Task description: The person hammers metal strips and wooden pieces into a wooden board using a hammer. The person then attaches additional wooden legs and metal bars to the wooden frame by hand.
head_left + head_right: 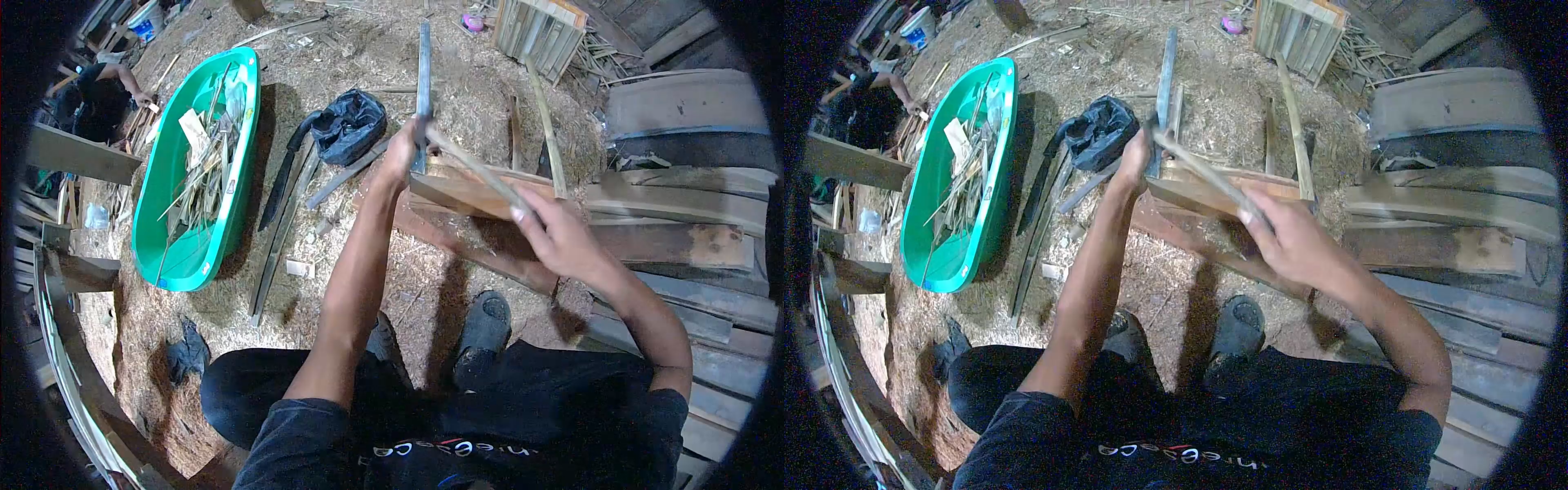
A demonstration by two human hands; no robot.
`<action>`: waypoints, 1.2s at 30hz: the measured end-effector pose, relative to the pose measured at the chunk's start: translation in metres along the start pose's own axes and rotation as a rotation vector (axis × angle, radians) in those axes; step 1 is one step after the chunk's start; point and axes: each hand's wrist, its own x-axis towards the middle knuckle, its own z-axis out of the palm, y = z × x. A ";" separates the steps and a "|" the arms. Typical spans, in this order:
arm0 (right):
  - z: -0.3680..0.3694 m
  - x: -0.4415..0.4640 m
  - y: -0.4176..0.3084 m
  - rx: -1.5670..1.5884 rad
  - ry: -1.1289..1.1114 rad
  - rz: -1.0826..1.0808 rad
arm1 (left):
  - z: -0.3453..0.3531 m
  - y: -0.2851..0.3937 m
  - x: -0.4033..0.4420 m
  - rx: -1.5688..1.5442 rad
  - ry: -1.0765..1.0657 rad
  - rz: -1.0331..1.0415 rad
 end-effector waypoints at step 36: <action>-0.008 0.005 -0.004 -0.040 0.023 -0.065 | 0.004 0.006 0.000 -0.170 -0.056 -0.135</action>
